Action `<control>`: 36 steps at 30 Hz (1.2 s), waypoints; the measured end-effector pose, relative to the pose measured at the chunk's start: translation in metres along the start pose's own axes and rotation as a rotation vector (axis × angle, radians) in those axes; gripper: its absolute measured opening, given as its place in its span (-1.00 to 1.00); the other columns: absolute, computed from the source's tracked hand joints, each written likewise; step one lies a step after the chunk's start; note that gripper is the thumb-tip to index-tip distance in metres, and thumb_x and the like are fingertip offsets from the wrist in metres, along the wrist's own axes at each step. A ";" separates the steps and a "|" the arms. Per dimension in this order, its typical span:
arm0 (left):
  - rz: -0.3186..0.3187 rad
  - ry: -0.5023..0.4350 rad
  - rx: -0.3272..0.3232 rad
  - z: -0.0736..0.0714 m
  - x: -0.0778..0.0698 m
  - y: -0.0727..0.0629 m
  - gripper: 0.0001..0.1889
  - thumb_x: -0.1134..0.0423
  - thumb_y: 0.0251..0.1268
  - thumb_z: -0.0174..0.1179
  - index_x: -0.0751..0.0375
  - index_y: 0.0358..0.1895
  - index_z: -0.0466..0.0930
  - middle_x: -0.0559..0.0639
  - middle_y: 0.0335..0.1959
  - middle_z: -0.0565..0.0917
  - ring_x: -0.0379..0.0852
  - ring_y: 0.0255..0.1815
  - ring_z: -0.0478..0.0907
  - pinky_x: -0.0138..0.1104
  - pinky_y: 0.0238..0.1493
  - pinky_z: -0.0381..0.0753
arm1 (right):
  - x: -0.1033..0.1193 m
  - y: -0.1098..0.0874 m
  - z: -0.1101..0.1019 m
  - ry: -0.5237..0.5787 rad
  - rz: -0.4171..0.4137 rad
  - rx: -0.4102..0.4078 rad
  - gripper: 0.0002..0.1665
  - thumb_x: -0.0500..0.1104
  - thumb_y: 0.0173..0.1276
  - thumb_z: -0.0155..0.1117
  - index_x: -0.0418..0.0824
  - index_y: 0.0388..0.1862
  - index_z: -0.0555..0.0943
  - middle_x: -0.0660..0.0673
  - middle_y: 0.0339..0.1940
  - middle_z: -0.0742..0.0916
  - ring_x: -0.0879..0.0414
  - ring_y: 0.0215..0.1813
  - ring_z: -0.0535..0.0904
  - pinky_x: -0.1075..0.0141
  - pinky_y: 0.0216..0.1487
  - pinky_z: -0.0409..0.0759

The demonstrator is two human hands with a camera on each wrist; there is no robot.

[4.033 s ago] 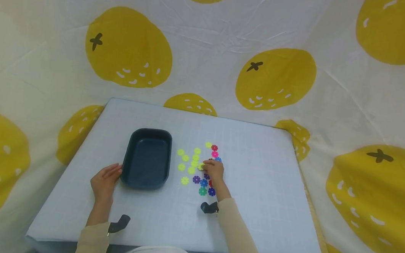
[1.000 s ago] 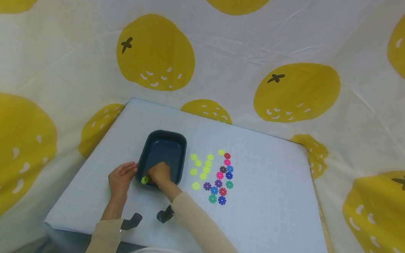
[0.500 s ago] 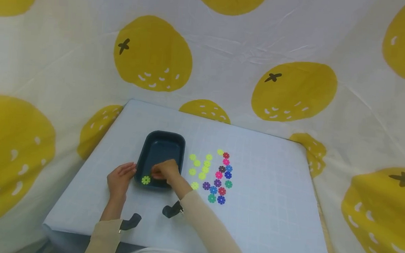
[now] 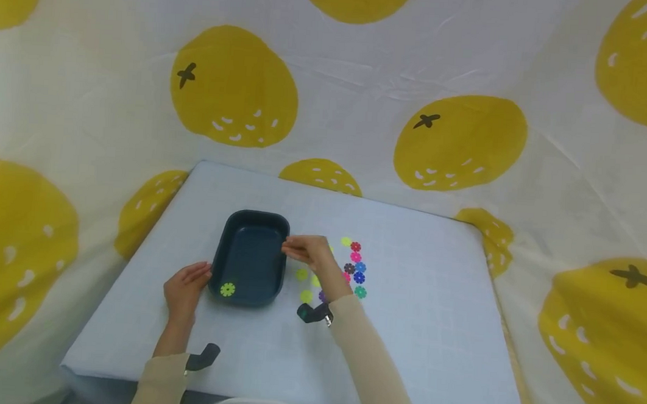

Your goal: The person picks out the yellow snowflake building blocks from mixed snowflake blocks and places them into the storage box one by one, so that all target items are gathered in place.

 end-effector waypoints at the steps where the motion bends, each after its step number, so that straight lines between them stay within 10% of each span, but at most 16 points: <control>1: 0.004 0.000 0.001 0.000 0.000 0.000 -0.63 0.39 0.28 0.31 0.34 0.15 0.59 -0.29 -0.19 0.76 -0.59 -0.25 0.61 -0.70 -0.13 0.56 | 0.006 0.001 -0.010 0.020 -0.002 -0.015 -0.65 -0.36 0.31 0.34 -0.48 0.06 0.64 -0.32 -0.19 0.80 0.00 -0.24 0.80 0.29 -0.22 0.75; 20: -0.018 0.050 0.019 0.000 0.004 0.002 -0.61 0.33 0.27 0.33 0.32 0.16 0.59 -0.35 -0.20 0.76 -0.62 -0.25 0.59 -0.71 -0.11 0.55 | 0.030 0.028 -0.140 0.044 0.003 -0.331 -0.67 -0.32 0.28 0.40 -0.34 0.03 0.68 -0.26 -0.11 0.79 0.05 -0.21 0.79 0.34 -0.12 0.73; 36: -0.022 0.069 0.035 0.000 0.003 0.000 -0.58 0.30 0.29 0.33 0.30 0.19 0.56 -0.34 -0.13 0.74 -0.64 -0.24 0.58 -0.72 -0.11 0.53 | 0.020 0.045 -0.189 -0.073 0.040 -0.480 -0.64 -0.26 0.33 0.37 -0.35 0.09 0.63 -0.31 0.04 0.71 -0.03 0.00 0.74 0.28 0.14 0.65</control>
Point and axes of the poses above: each hand's wrist, its own y-axis towards the middle knuckle, its own z-axis out of the palm, x = y × z, the point moved 8 cm from there along y, towards the middle knuckle
